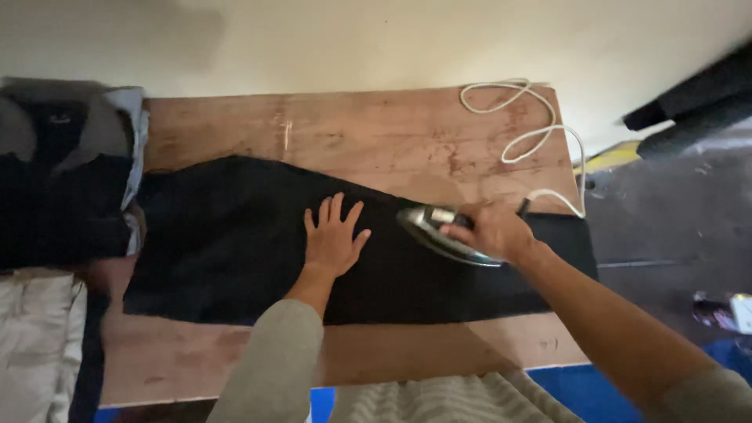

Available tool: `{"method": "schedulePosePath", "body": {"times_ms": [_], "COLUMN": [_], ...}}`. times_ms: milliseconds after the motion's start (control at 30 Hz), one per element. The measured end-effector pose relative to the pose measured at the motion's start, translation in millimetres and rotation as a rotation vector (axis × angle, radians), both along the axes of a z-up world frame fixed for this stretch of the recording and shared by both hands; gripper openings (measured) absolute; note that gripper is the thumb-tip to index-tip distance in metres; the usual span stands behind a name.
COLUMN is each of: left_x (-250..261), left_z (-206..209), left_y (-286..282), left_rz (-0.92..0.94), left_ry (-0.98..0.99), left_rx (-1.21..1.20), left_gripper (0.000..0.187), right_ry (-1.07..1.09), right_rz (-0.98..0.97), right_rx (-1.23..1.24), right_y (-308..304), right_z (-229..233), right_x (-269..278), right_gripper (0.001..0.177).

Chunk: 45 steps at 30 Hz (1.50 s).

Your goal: Ironing a pair of black trousers on a wooden table.

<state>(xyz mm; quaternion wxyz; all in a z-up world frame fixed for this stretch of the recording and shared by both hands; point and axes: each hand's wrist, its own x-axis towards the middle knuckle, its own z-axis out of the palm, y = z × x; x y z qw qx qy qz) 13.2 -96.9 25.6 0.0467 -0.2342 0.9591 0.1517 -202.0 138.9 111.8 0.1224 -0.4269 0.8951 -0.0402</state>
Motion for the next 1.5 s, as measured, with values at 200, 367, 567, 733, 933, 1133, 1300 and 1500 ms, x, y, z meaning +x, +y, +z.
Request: {"method": "schedulePosePath", "body": {"times_ms": [200, 367, 567, 733, 933, 1133, 1300, 1500], "left_x": [15.7, 16.8, 13.6, 14.7, 8.7, -7.5, -48.8, -89.7], "left_z": [-5.7, -15.1, -31.9, -22.4, -17.3, -29.4, -1.2, -3.0], "left_y": [-4.1, -4.5, -10.3, -6.2, -4.3, 46.5, 135.2, 203.0], "left_rz": [-0.047, -0.029, -0.036, -0.016, 0.018, 0.064, -0.145, -0.12], "left_ry": [0.12, 0.245, 0.121, 0.171, -0.007, 0.11, 0.188, -0.057], "left_rx": [0.023, -0.062, -0.053, -0.102, -0.044, -0.143, -0.097, 0.087], "left_gripper": [0.063, 0.063, 0.061, 0.06, 0.062, 0.06, 0.057, 0.072], "right_ry": [0.017, -0.093, -0.108, -0.07, -0.059, -0.015, 0.015, -0.073], "right_rz": [0.08, -0.1, 0.049, -0.254, -0.486, -0.679, -0.563, -0.084], "right_rx": [-0.043, -0.122, 0.042, 0.103, 0.193, 0.108, 0.04, 0.036], "right_y": [-20.9, -30.7, -35.8, -25.0, 61.7, 150.3, 180.9, 221.5], "right_z": [15.0, 9.2, 10.8, 2.4, 9.0, -6.8, -1.1, 12.4], "right_x": [23.7, 29.3, 58.7, 46.4, 16.0, -36.1, -63.0, -84.2], "right_gripper": [0.06, 0.057, 0.059, 0.062, 0.065, 0.071, 0.071, 0.059]}}
